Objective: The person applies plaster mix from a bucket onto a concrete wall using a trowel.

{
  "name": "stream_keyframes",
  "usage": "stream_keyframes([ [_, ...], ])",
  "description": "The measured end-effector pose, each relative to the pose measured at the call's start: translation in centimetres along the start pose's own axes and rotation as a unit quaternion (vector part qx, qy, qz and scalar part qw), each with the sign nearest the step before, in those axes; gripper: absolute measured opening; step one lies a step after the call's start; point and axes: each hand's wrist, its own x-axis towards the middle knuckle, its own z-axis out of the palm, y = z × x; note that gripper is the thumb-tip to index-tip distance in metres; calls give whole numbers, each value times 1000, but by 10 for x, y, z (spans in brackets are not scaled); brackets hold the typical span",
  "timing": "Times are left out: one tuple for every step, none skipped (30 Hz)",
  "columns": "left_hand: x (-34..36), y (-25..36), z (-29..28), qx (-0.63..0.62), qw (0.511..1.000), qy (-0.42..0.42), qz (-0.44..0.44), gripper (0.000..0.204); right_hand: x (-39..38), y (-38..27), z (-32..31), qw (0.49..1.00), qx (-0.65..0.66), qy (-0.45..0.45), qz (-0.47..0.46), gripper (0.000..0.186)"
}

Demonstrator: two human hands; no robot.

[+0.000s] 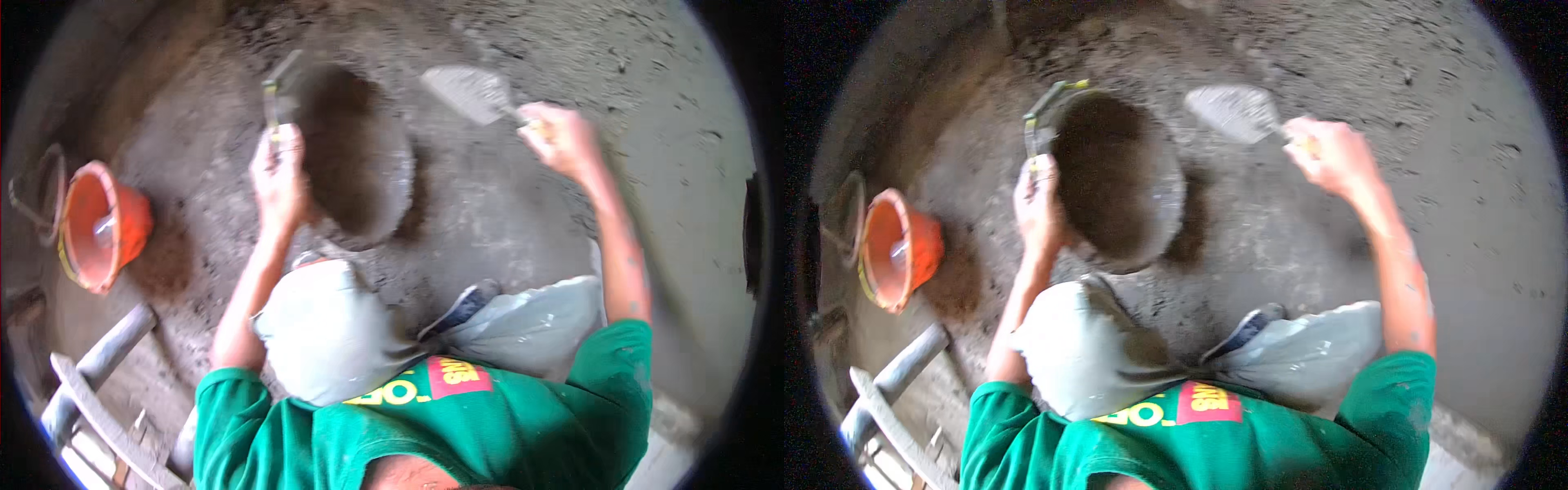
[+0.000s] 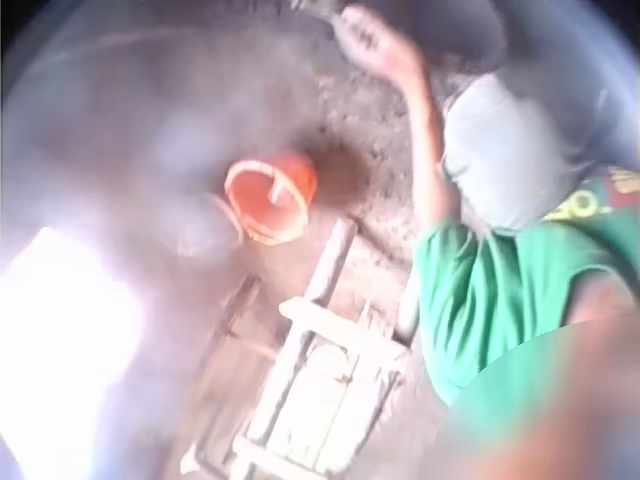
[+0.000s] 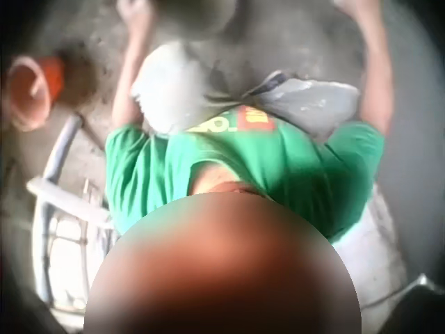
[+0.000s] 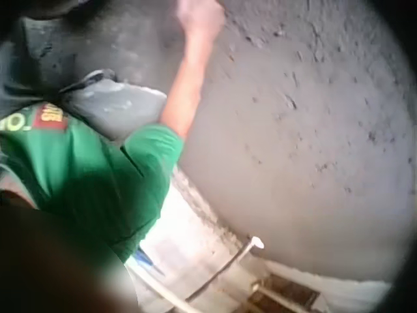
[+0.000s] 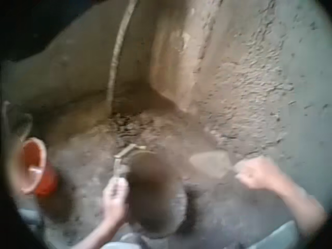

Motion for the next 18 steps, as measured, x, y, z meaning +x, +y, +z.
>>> stream_keyframes([
  [1,-1,2,-20,996,-13,84,28,17,-21,46,999,-25,-32,-15,17],
  [0,-1,4,-45,996,-17,72,25,32,-37,86,988,-74,-133,-28,19],
  [-1,-3,5,-75,995,-25,59,23,37,-57,131,988,-68,-136,-14,16],
  [-1,-5,6,-91,993,-29,64,21,41,-78,167,979,-35,-199,22,17],
  [1,-6,4,-85,994,-43,48,21,37,-83,184,968,36,-248,4,18],
  [2,-7,1,-43,994,-13,99,20,34,-94,200,965,33,-260,-27,18],
  [3,-7,-1,-18,993,-4,116,20,24,-98,201,957,91,-241,-133,19],
  [3,-8,-5,-42,994,-11,98,21,16,-103,201,953,148,-237,-114,22],
  [2,-9,-8,-59,996,-20,66,21,7,-104,192,940,224,-234,-110,26],
  [3,-10,-11,-115,993,-28,30,29,-1,-102,180,936,262,-212,-105,31],
  [2,-13,-16,-132,989,-8,-59,27,-6,-102,170,929,296,-200,-97,32],
  [1,-17,-15,-50,997,59,7,31,-9,-99,160,919,334,-191,-84,34],
  [6,-21,-25,-31,999,25,35,31,-11,-93,148,916,355,-167,-81,33],
  [10,-26,-30,8,998,57,42,31,-14,-85,134,907,378,-176,-56,32],
  [10,-31,-43,-74,996,23,37,30,-19,-79,118,916,372,-108,-103,29],
  [15,-38,-54,-138,988,60,-45,32,-27,-70,98,929,352,-75,-86,28],
  [16,-44,-72,-264,962,-28,-58,34,-36,-64,76,932,340,-68,-104,26],
  [21,-51,-86,-179,983,17,-42,35,-46,-58,51,943,319,-69,-69,26],
])
